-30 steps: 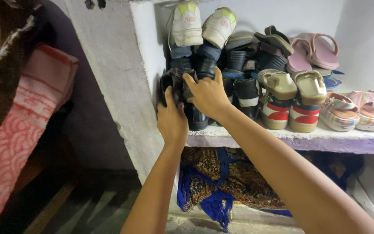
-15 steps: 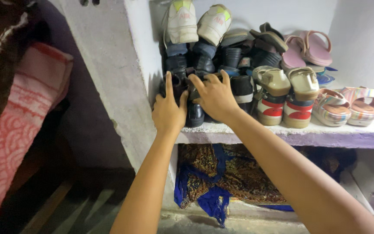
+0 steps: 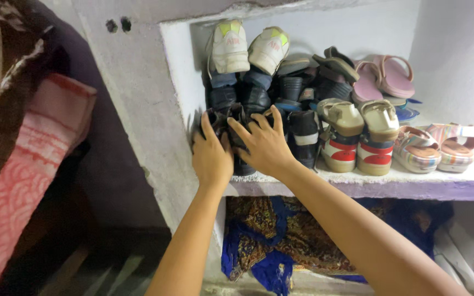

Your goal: The person sits on the floor and organizes various shoes on a built-in wall shelf. They pick up pairs of sandals, sneakers, and boots from the floor and place them neatly on the shelf, adjusting their positions to fit.

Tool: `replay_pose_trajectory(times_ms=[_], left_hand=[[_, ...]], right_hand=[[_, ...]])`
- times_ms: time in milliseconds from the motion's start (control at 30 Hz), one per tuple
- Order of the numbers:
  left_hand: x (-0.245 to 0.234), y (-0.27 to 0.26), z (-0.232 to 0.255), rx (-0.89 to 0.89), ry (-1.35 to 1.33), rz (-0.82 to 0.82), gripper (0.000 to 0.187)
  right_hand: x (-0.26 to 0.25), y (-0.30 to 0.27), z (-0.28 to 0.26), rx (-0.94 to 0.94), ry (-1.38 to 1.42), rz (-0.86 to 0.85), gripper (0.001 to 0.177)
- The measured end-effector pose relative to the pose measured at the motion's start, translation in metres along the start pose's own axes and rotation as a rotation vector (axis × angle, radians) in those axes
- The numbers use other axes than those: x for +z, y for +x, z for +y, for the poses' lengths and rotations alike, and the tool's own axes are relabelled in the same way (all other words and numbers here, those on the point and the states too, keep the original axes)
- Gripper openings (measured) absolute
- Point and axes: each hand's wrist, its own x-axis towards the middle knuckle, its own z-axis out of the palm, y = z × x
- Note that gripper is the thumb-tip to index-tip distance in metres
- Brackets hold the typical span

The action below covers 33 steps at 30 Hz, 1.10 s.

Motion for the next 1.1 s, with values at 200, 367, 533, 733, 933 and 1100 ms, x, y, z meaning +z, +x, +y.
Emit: replay_pose_trajectory(times_ms=[200, 367, 533, 733, 933, 1100], left_hand=[[-0.006, 0.044, 0.016, 0.306, 0.095, 0.303, 0.043], [0.029, 0.135, 0.039, 0.152, 0.018, 0.090, 0.057], [0.072, 0.190, 0.053, -0.049, 0.132, -0.045, 0.111], [0.109, 0.180, 0.017, 0.042, -0.336, 0.198, 0.103], [0.094, 0.211, -0.010, 0.000, -0.264, -0.168, 0.104], [0.103, 0.197, -0.024, 0.222, -0.369, -0.051, 0.102]], right_hand=[[-0.015, 0.017, 0.043, 0.077, 0.134, 0.301, 0.038], [-0.008, 0.071, 0.121, 0.445, 0.109, 0.254, 0.039], [0.012, 0.126, 0.154, 0.951, 0.405, -0.211, 0.094], [0.056, 0.147, 0.158, 0.904, 0.402, -0.255, 0.131], [0.111, 0.131, 0.160, 0.672, 0.216, -0.003, 0.123], [0.126, 0.119, 0.166, 0.657, 0.227, 0.001, 0.114]])
